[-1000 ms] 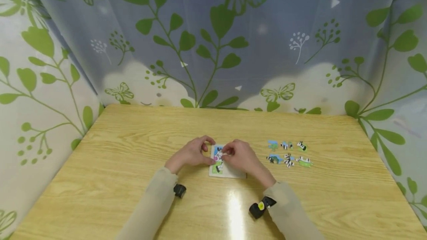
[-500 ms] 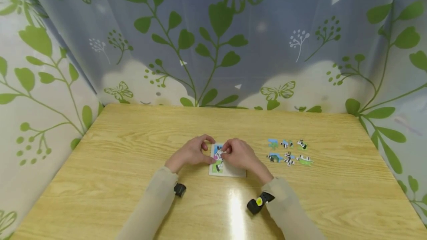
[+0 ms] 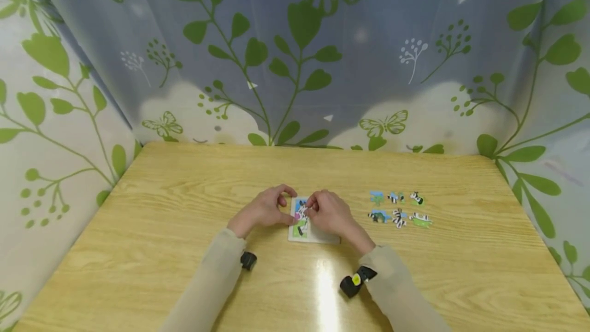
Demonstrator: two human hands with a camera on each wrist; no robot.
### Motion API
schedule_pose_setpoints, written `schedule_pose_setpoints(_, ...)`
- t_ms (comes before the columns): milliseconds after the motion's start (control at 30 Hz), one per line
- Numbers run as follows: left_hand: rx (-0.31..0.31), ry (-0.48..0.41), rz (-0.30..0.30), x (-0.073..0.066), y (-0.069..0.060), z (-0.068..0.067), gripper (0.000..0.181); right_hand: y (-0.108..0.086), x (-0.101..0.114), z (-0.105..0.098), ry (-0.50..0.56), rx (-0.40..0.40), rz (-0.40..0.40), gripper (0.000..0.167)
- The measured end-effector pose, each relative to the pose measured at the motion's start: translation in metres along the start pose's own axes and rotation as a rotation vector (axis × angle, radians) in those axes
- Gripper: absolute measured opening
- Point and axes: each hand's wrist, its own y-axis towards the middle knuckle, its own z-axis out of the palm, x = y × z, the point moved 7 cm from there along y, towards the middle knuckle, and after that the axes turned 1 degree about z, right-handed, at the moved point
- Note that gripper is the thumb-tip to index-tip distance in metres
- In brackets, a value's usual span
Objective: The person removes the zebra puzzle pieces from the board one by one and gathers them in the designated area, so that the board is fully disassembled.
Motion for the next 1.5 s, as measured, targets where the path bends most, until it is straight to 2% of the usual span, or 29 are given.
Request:
schedule_pose_setpoints(167, 0.006, -0.005, -0.002, 0.0, 0.0, 0.0, 0.058, -0.002, -0.001, -0.003, 0.032, -0.031, -0.025, 0.006)
schedule_pose_setpoints(400, 0.01, 0.005, -0.011, 0.003, 0.0, 0.001, 0.058, -0.003, 0.002, -0.006, 0.016, -0.065, -0.079, 0.008)
schedule_pose_setpoints(700, 0.001, 0.007, -0.005, 0.0, -0.001, -0.002, 0.057, 0.003, 0.004, -0.002, 0.002, -0.013, -0.026, 0.006)
schedule_pose_setpoints(967, -0.001, 0.01, -0.017, 0.0, 0.0, -0.005, 0.058, 0.005, 0.003, -0.001, 0.001, -0.019, 0.028, 0.009)
schedule_pose_setpoints(1267, 0.008, -0.003, -0.01, 0.0, -0.001, -0.002, 0.058, -0.001, -0.001, -0.005, 0.089, -0.068, -0.025, 0.009)
schedule_pose_setpoints(1500, 0.003, 0.004, -0.003, 0.001, 0.0, 0.0, 0.059, -0.006, -0.011, -0.015, 0.119, -0.095, -0.063, 0.01)
